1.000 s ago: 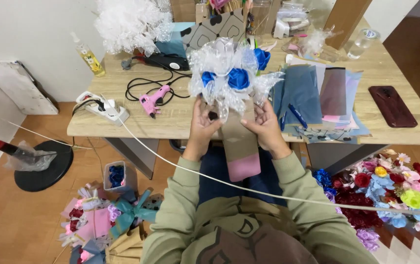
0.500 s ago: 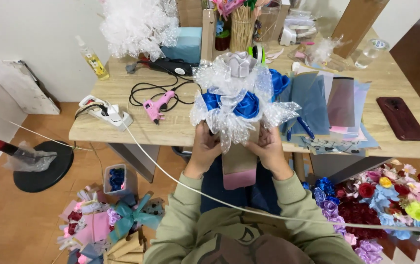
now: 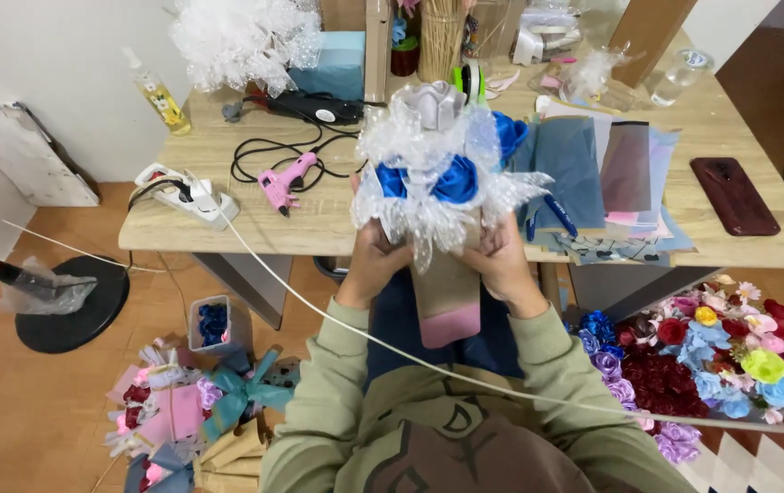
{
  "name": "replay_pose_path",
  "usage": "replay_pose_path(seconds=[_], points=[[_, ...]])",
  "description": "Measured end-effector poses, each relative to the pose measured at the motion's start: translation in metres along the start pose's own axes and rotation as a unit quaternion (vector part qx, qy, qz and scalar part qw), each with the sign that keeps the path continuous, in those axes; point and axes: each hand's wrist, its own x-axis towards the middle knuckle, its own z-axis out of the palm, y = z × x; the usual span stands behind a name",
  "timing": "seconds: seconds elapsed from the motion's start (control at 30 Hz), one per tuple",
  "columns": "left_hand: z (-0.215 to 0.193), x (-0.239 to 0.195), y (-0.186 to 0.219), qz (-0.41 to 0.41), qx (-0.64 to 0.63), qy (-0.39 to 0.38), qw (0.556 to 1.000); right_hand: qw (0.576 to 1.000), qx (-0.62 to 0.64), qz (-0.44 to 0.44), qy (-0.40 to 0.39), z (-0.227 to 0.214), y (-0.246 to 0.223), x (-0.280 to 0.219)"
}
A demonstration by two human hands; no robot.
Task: Preparing and cutting decorative paper to wrap a floral arrangement base using scissors and a glue gun.
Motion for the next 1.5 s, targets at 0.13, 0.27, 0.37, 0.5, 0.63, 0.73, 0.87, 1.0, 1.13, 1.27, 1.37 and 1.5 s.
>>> replay_pose_path(seconds=[0.13, 0.27, 0.37, 0.5, 0.63, 0.73, 0.87, 1.0, 1.13, 1.27, 1.37, 1.5], points=[[-0.004, -0.009, -0.104, -0.071, -0.058, 0.079, 0.993, 0.999, 0.008, 0.019, 0.029, -0.017, 0.051, 0.017], [0.004, 0.001, -0.094, -0.088, -0.026, 0.114, 0.989, 0.99, -0.021, 0.1, 0.094, -0.016, 0.066, 0.012], [-0.003, 0.002, -0.111, -0.058, -0.034, 0.121, 0.99, 0.984, -0.038, 0.132, 0.112, -0.013, 0.063, 0.011], [-0.007, 0.034, -0.075, 0.017, -0.037, 0.057, 0.998, 0.993, -0.03, 0.075, 0.087, 0.015, 0.019, 0.034], [-0.023, 0.044, -0.079, 0.062, -0.03, 0.044, 0.997, 0.996, 0.023, -0.055, 0.063, 0.014, 0.025, 0.05], [-0.03, 0.041, -0.091, 0.125, -0.018, 0.027, 0.992, 0.995, 0.024, -0.048, 0.083, 0.003, 0.053, 0.046], [-0.046, 0.015, -0.136, -0.069, -0.043, 0.135, 0.988, 0.991, -0.02, 0.049, 0.12, -0.008, 0.074, 0.038], [-0.039, 0.035, -0.057, -0.112, -0.033, 0.268, 0.956, 0.984, -0.101, 0.051, 0.137, -0.016, 0.053, 0.055], [-0.071, 0.053, -0.059, -0.027, -0.011, 0.277, 0.96, 0.977, -0.196, 0.025, 0.078, -0.058, 0.07, 0.095], [-0.075, 0.07, -0.024, 0.067, -0.008, 0.259, 0.964, 0.926, -0.361, 0.097, 0.049, -0.065, 0.075, 0.123], [-0.08, 0.073, -0.031, 0.106, -0.039, 0.246, 0.963, 0.873, -0.484, 0.051, 0.024, -0.024, 0.031, 0.125], [-0.063, 0.074, -0.022, 0.131, -0.059, 0.229, 0.963, 0.92, -0.386, -0.06, -0.029, 0.004, 0.009, 0.12]])
